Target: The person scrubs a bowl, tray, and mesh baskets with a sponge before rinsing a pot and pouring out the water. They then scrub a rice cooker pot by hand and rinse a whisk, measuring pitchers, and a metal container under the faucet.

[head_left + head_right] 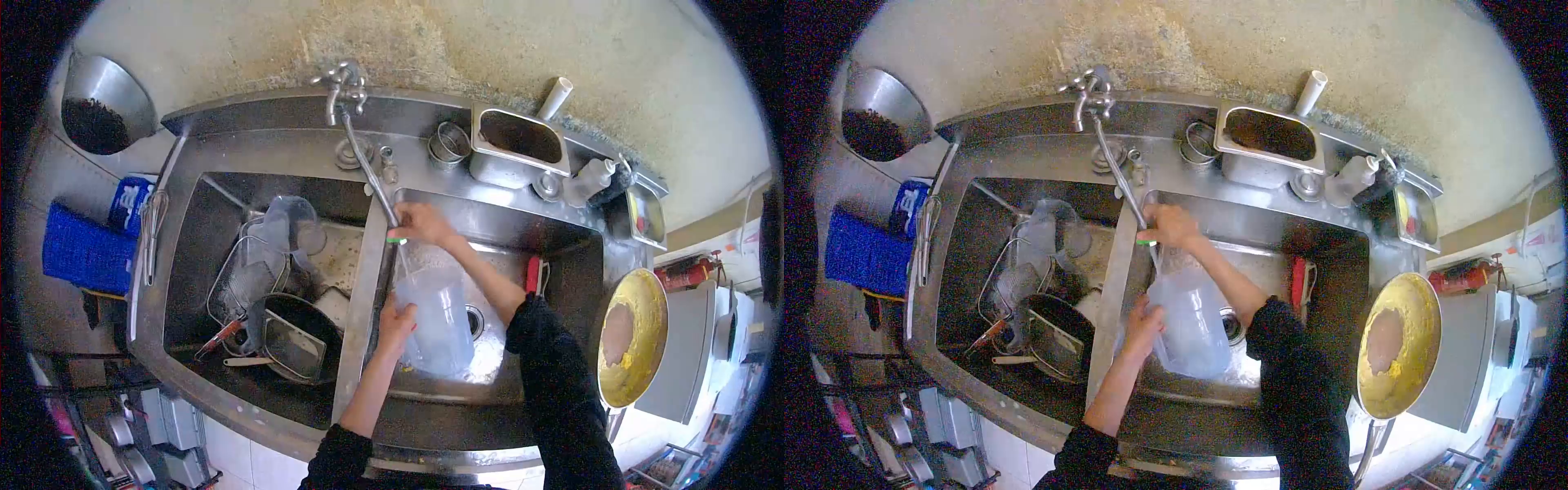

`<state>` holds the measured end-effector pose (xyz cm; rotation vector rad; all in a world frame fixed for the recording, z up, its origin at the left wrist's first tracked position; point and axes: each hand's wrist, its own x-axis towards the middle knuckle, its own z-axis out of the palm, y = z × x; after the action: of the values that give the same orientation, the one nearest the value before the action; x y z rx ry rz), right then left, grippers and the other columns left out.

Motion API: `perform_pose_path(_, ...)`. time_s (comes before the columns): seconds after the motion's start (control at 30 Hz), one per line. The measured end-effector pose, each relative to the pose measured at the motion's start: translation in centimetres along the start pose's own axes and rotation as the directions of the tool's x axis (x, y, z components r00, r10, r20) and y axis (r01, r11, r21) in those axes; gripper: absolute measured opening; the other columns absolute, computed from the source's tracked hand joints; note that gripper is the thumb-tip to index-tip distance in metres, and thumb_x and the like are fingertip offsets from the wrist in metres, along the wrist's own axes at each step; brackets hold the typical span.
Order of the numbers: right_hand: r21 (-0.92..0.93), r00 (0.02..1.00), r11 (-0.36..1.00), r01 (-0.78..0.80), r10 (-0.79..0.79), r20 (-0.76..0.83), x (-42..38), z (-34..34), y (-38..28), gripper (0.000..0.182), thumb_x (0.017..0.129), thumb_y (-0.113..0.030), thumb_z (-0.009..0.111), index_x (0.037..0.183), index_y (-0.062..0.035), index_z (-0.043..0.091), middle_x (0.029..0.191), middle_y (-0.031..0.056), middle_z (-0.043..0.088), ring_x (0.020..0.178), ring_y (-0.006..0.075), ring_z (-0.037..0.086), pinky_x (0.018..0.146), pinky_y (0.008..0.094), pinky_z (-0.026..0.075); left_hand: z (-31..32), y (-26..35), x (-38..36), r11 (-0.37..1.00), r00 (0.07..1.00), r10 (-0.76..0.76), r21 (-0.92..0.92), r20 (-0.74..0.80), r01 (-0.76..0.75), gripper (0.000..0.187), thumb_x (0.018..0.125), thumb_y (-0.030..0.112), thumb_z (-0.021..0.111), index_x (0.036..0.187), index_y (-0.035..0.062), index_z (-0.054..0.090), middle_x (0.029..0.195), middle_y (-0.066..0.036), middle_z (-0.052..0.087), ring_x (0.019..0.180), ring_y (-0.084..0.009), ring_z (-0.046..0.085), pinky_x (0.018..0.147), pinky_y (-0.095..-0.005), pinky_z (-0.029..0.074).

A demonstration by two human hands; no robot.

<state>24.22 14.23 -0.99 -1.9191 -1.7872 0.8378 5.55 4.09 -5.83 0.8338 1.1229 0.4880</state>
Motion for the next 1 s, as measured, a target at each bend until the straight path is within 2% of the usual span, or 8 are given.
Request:
perform_pose_path(0.1, -0.289, 0.972, 0.928, -0.236, 0.229, -0.060, -0.5, -2.1, -2.1, 0.036, 0.064, -0.037, 0.068, 0.091, -0.0142, 0.058, 0.084, 0.0101, 0.061, 0.086, 0.0286, 0.058, 0.072, 0.0411, 0.045, -1.3, -1.2, -0.5, 0.997, 0.996, -0.030, -0.062, 0.088, 0.036, 0.044, 0.076, 0.010, 0.054, 0.118, 0.0072, 0.041, 0.094, -0.002, 0.054, 0.065, -0.0068, 0.050, 0.046, -0.0193, 0.038)
perform_pose_path(0.23, -0.384, 0.980, 0.904, -0.189, 0.198, -0.018, -0.6, -4.2, -2.9, 0.041, 0.058, -0.037, 0.071, 0.089, -0.0117, 0.061, 0.083, 0.0108, 0.062, 0.082, 0.0273, 0.060, 0.066, 0.0394, 0.047, -0.4, -0.6, -2.2, 0.993, 0.997, 0.070, -0.096, 0.043, -0.065, 0.049, 0.075, 0.011, 0.055, 0.121, 0.0075, 0.040, 0.100, -0.004, 0.054, 0.069, -0.0080, 0.050, 0.051, -0.0209, 0.040)
perform_pose_path(0.33, -0.125, 0.983, 0.989, 0.073, -0.050, 0.179, 0.4, -4.7, -2.2, 0.045, 0.055, -0.040, 0.072, 0.088, -0.0102, 0.062, 0.082, 0.0109, 0.062, 0.078, 0.0261, 0.060, 0.063, 0.0377, 0.046, 1.3, 0.2, -2.6, 0.973, 0.977, 0.206, -0.115, 0.046, -0.200, 0.053, 0.075, 0.012, 0.057, 0.124, 0.0054, 0.037, 0.106, -0.007, 0.051, 0.078, -0.0108, 0.051, 0.059, -0.0239, 0.044)
perform_pose_path(0.43, 0.081, 0.965, 0.994, -0.072, 0.048, 0.259, 0.9, -2.8, -1.5, 0.049, 0.058, -0.045, 0.070, 0.082, -0.0034, 0.061, 0.080, 0.0104, 0.063, 0.076, 0.0285, 0.060, 0.067, 0.0346, 0.045, 3.0, -2.5, 1.1, 0.611, 0.743, 0.667, 0.535, 0.050, -0.584, 0.062, 0.072, 0.013, 0.061, 0.126, 0.0008, 0.032, 0.109, -0.011, 0.049, 0.089, -0.0150, 0.051, 0.066, -0.0257, 0.045)
perform_pose_path(0.57, -0.119, 0.981, 0.993, 0.013, 0.010, 0.191, 0.5, -3.9, -1.2, 0.046, 0.059, -0.046, 0.069, 0.086, -0.0087, 0.062, 0.080, 0.0099, 0.063, 0.079, 0.0269, 0.060, 0.068, 0.0351, 0.045, 3.7, -3.9, 4.8, 0.884, 0.917, 0.397, 0.287, -0.046, -0.368, 0.069, 0.069, 0.016, 0.067, 0.125, -0.0034, 0.031, 0.101, -0.012, 0.053, 0.081, -0.0190, 0.057, 0.062, -0.0262, 0.046)
perform_pose_path(0.67, -0.359, 0.978, 0.919, -0.161, 0.197, 0.066, -1.0, -4.9, -4.0, 0.043, 0.063, -0.044, 0.067, 0.095, -0.0153, 0.060, 0.085, 0.0093, 0.062, 0.084, 0.0259, 0.060, 0.070, 0.0372, 0.046, 3.5, -4.1, 4.9, 0.984, 0.983, 0.139, -0.099, -0.122, -0.151, 0.066, 0.071, 0.017, 0.067, 0.124, -0.0017, 0.033, 0.092, -0.012, 0.055, 0.067, -0.0208, 0.058, 0.056, -0.0267, 0.046)
perform_pose_path(0.83, -0.415, 0.951, 0.864, -0.284, 0.309, -0.007, -0.4, -2.4, -3.3, 0.037, 0.069, -0.038, 0.064, 0.099, -0.0192, 0.058, 0.091, 0.0100, 0.061, 0.088, 0.0288, 0.058, 0.072, 0.0402, 0.047, 0.1, -7.4, 4.4, 0.862, 0.944, -0.317, -0.444, -0.091, 0.246, 0.043, 0.077, 0.017, 0.063, 0.111, 0.0029, 0.042, 0.086, -0.011, 0.054, 0.065, -0.0205, 0.057, 0.056, -0.0274, 0.048)
perform_pose_path(1.0, -0.361, 0.950, 0.882, -0.301, 0.308, -0.039, -0.9, -2.3, -3.8, 0.035, 0.069, -0.037, 0.064, 0.098, -0.0174, 0.058, 0.090, 0.0127, 0.061, 0.088, 0.0308, 0.058, 0.072, 0.0413, 0.047, -1.9, -10.0, 1.8, 0.570, 0.837, -0.547, -0.737, -0.010, 0.364, 0.030, 0.080, 0.020, 0.059, 0.103, 0.0065, 0.044, 0.090, -0.010, 0.053, 0.075, -0.0213, 0.057, 0.059, -0.0312, 0.050)
